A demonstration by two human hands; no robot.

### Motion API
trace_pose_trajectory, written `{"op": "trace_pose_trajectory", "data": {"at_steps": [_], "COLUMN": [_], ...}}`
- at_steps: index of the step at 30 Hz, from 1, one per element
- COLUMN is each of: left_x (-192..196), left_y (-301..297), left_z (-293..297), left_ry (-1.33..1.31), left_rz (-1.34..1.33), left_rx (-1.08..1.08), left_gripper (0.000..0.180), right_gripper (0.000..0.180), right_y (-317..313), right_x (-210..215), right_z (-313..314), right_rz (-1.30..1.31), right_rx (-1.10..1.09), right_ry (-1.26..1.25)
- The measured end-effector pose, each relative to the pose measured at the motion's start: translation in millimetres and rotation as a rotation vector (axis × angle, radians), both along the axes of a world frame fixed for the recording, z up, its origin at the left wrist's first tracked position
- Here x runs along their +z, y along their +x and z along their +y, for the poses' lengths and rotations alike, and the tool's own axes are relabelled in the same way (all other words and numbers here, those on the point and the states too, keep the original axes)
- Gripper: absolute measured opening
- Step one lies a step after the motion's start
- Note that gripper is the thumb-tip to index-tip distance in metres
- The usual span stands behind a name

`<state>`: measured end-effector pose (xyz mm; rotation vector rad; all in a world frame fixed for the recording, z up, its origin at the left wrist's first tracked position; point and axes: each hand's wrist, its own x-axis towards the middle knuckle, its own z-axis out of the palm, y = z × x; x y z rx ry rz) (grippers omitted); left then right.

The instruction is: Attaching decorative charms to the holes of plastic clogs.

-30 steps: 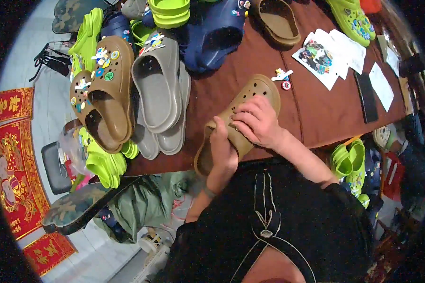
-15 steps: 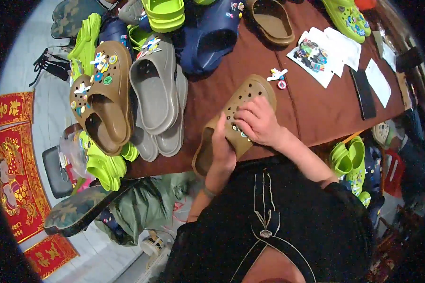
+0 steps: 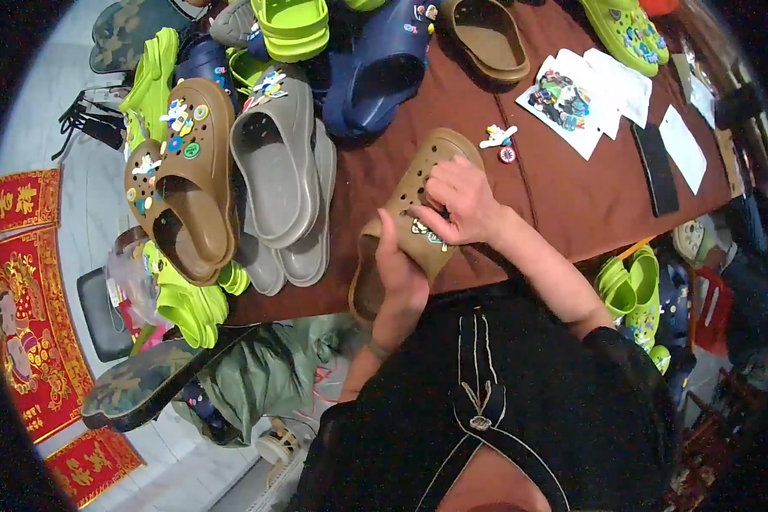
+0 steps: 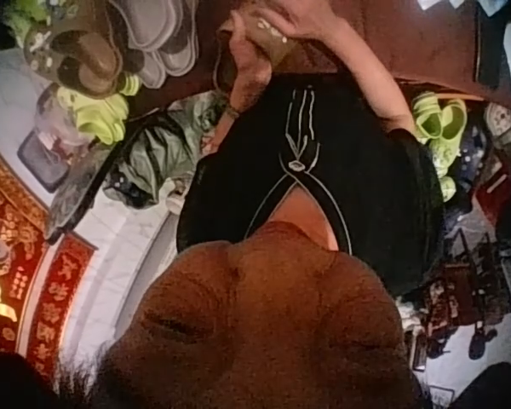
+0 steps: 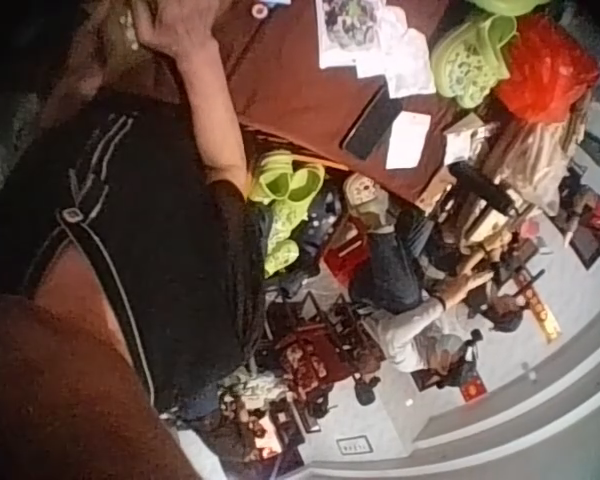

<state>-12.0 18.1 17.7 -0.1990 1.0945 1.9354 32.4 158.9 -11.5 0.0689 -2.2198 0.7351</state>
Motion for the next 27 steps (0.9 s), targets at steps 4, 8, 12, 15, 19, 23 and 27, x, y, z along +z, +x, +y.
{"op": "trace_pose_trajectory", "data": {"at_steps": [4, 8, 12, 15, 19, 23, 27], "left_x": [-7.2, -2.2, -5.3, -3.7, -8.3, -0.6, -5.4], "left_y": [-2.8, -1.5, -2.9, -2.9, -4.1, -3.2, -5.1], "left_z": [-0.9, 0.6, -0.6, -0.3, 0.2, 2.7, 0.2], "left_ry": [0.046, -0.04, -0.034, -0.041, 0.02, -0.062, 0.052], "left_rz": [0.007, 0.047, 0.021, 0.018, 0.015, 0.05, 0.002], "left_rx": [0.017, 0.049, 0.074, 0.069, 0.029, 0.046, 0.005], "left_gripper": [0.055, 0.055, 0.055, 0.057, 0.061, 0.064, 0.065], "right_gripper": [0.03, 0.028, 0.028, 0.029, 0.029, 0.028, 0.018], "right_y": [-0.8, -7.5, -4.1, -2.7, 1.6, 5.0, 3.9], "right_x": [-6.1, -10.7, -5.1, -7.0, -16.5, -12.2, -18.7], "right_z": [0.5, -3.8, -1.2, 2.6, 20.0, 32.7, 34.1], "right_rz": [0.066, 0.178, 0.143, 0.143, 0.2, 0.114, 0.006], "right_rx": [0.019, -0.051, -0.048, 0.001, -0.157, -0.302, -0.356], "right_ry": [-0.012, -0.089, -0.04, -0.043, -0.239, -0.366, -0.358]}}
